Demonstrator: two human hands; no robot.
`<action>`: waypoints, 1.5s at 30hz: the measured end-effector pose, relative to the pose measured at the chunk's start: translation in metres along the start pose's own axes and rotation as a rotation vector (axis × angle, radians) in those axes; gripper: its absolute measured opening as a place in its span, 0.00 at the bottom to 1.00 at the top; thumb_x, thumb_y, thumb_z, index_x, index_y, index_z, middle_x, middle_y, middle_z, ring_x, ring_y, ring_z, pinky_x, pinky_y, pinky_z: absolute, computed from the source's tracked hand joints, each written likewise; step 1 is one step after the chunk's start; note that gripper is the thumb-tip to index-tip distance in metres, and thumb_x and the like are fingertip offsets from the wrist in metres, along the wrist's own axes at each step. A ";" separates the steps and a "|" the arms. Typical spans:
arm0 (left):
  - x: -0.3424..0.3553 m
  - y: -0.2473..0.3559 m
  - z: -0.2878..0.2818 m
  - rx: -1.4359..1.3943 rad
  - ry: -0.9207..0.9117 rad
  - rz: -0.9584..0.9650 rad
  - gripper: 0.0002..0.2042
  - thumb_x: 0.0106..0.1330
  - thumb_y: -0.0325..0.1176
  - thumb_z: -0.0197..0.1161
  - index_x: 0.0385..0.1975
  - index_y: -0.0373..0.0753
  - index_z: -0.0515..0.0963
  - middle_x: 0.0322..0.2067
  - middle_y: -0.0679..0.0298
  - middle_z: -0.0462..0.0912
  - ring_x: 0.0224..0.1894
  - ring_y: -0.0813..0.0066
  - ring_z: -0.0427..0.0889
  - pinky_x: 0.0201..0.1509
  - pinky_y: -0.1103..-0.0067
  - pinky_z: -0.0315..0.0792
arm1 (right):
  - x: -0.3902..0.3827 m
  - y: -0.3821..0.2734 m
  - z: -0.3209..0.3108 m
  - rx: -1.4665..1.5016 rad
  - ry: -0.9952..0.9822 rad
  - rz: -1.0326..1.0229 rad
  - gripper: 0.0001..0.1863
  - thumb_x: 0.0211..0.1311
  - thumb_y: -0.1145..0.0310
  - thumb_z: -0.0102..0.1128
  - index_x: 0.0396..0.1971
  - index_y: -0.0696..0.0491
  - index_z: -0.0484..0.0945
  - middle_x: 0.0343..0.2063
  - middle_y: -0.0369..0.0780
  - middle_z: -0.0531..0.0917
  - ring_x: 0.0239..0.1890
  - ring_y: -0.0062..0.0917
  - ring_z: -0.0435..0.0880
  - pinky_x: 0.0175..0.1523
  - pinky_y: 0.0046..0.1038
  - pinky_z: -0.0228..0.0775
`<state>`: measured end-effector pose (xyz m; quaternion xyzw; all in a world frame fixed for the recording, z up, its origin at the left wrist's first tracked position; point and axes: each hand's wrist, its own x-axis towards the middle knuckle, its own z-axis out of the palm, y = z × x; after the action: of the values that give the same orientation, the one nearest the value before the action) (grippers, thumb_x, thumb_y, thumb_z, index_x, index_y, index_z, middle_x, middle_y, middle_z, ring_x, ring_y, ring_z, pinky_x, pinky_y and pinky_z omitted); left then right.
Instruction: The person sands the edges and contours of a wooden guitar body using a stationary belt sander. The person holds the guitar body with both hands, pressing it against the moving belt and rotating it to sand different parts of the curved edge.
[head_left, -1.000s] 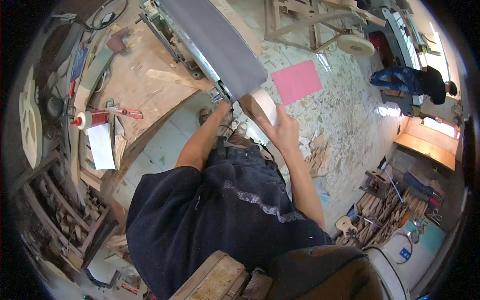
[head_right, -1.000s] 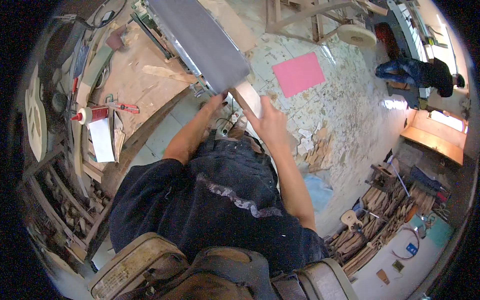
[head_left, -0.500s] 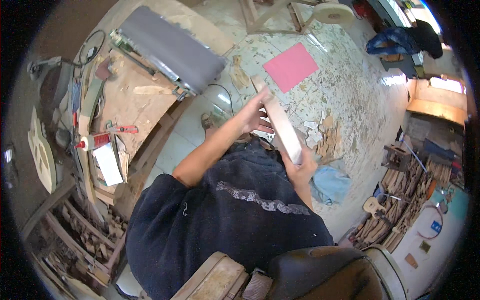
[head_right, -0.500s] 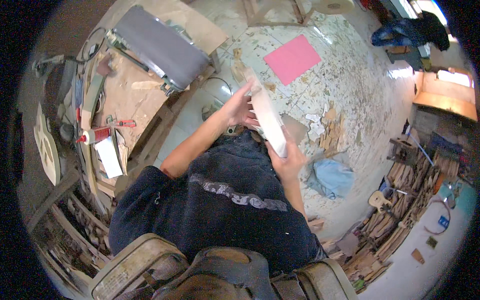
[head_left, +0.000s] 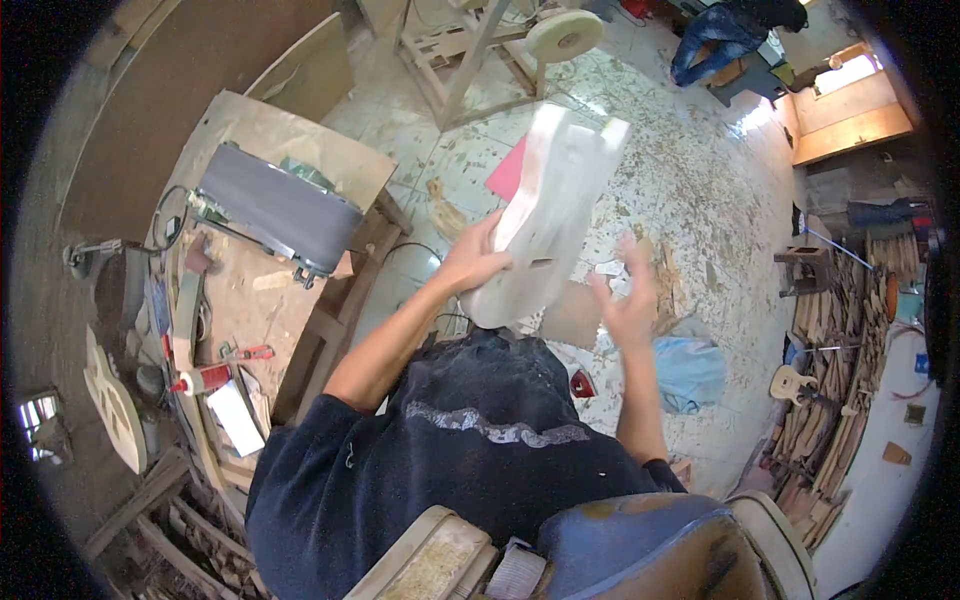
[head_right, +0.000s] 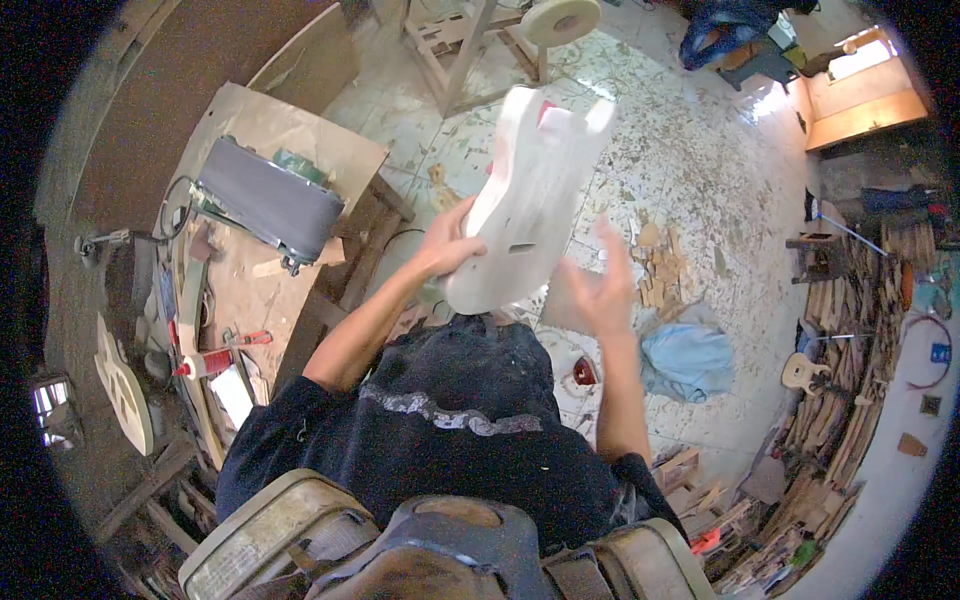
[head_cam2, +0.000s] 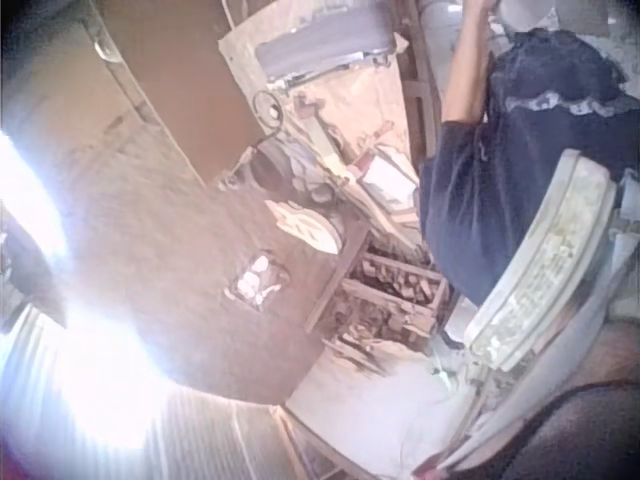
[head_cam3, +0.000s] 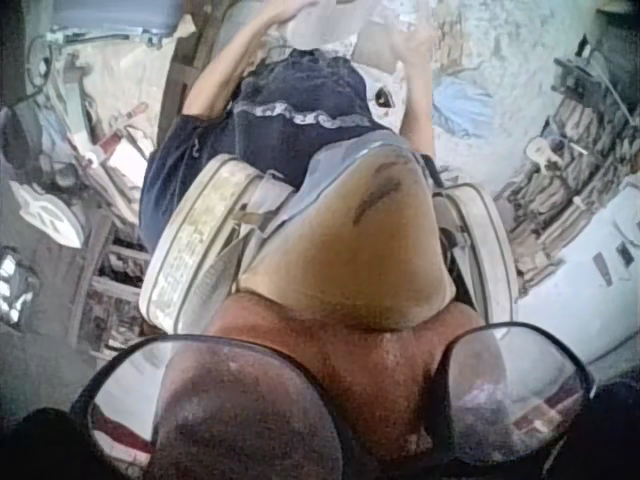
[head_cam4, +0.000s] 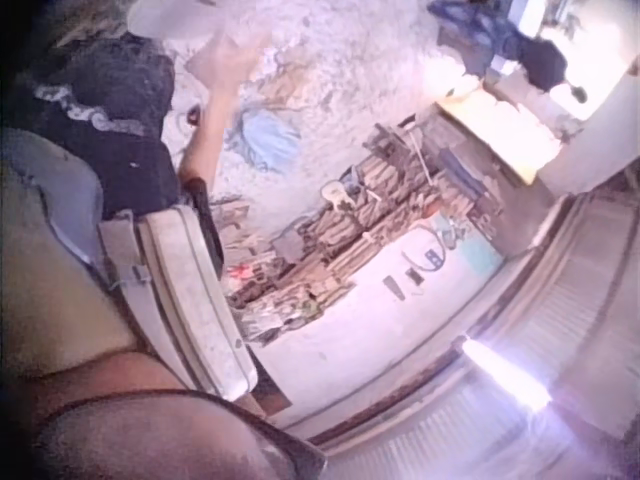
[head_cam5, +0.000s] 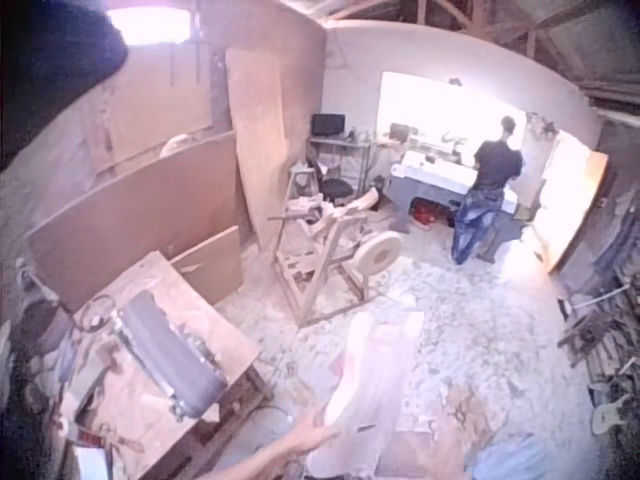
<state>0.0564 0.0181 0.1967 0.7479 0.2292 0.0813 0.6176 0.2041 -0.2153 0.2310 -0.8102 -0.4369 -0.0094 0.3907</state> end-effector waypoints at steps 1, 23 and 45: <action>-0.001 -0.010 -0.006 0.019 -0.012 0.070 0.41 0.43 0.29 0.63 0.67 0.34 0.66 0.54 0.54 0.80 0.54 0.68 0.79 0.61 0.74 0.71 | 0.027 -0.003 -0.016 -0.023 0.065 -0.011 0.38 0.52 0.64 0.75 0.62 0.61 0.69 0.61 0.51 0.75 0.65 0.43 0.72 0.69 0.39 0.61; -0.079 -0.117 -0.064 -0.255 0.285 0.035 0.43 0.51 0.53 0.71 0.68 0.41 0.66 0.61 0.54 0.74 0.59 0.65 0.75 0.61 0.69 0.70 | 0.107 -0.094 -0.013 -0.170 -0.706 -0.319 0.28 0.50 0.54 0.75 0.45 0.55 0.77 0.29 0.49 0.84 0.33 0.42 0.85 0.38 0.39 0.75; -0.049 -0.273 -0.056 -1.226 0.769 -0.322 0.38 0.72 0.65 0.39 0.70 0.39 0.60 0.67 0.57 0.68 0.65 0.55 0.69 0.69 0.59 0.62 | 0.008 -0.173 0.095 -0.009 -0.572 -0.129 0.31 0.54 0.65 0.73 0.57 0.58 0.73 0.40 0.53 0.85 0.36 0.44 0.88 0.40 0.37 0.80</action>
<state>-0.0753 0.0825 -0.0450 0.1448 0.4498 0.3593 0.8047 0.0542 -0.0942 0.2759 -0.7523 -0.5797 0.1926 0.2468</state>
